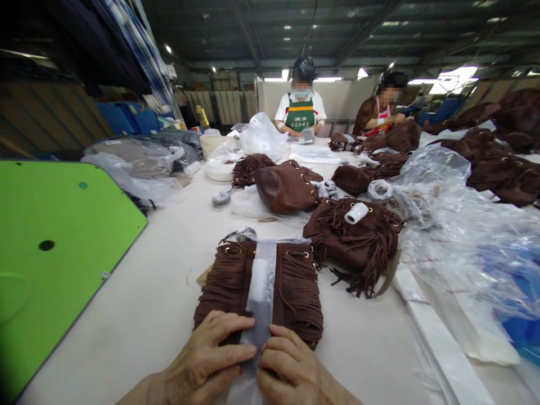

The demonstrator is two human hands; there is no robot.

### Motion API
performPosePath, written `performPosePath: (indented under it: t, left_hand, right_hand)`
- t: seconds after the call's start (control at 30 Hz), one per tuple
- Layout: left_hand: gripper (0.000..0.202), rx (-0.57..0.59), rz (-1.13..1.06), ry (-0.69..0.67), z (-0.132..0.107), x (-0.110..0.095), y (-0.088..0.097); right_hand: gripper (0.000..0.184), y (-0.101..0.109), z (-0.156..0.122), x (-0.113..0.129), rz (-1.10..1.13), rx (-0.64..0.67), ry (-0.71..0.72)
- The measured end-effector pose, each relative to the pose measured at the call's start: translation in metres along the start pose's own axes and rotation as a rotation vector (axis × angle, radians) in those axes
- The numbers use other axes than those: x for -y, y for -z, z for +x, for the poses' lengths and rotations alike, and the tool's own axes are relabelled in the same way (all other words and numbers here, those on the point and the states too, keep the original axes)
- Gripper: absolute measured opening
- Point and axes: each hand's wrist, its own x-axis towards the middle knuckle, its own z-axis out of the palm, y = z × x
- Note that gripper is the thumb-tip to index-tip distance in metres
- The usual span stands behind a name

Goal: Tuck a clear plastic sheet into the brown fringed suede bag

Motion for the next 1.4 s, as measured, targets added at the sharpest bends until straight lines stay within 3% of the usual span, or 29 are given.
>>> performPosePath:
  t: [0.2,0.37,0.47,0.6,0.77,0.9,1.13,1.4]
  left_hand:
    - [0.028,0.033,0.126,0.022,0.001,0.0,-0.005]
    - [0.026,-0.007,0.224,-0.026,0.0,-0.004,-0.008]
    - [0.018,-0.117,0.27,-0.108,0.002,-0.005,-0.014]
    - [0.014,-0.238,0.307,-0.248,0.006,-0.006,-0.019]
    - [0.02,-0.183,0.176,-0.141,0.009,-0.009,-0.012]
    - [0.021,-0.142,0.234,-0.149,0.009,-0.008,-0.009]
    - [0.023,-0.095,0.251,-0.123,0.007,-0.006,-0.012]
    - [0.025,-0.119,0.29,-0.161,0.006,-0.004,-0.01]
  right_hand:
    - [0.021,0.0,-0.003,0.0,-0.016,0.035,0.035]
    - [0.024,-0.008,-0.006,0.003,-0.035,-0.005,0.055]
    - [0.028,-0.012,-0.006,0.005,-0.048,-0.064,0.07]
    - [0.03,-0.011,-0.005,0.007,-0.042,-0.038,0.08]
    - [0.034,-0.011,-0.004,0.008,-0.025,-0.046,0.075]
    - [0.032,-0.015,-0.005,0.006,-0.005,-0.077,0.093]
    - [0.035,-0.042,-0.018,0.0,0.066,-0.19,0.021]
    - [0.035,-0.038,-0.023,0.003,0.069,-0.083,0.041]
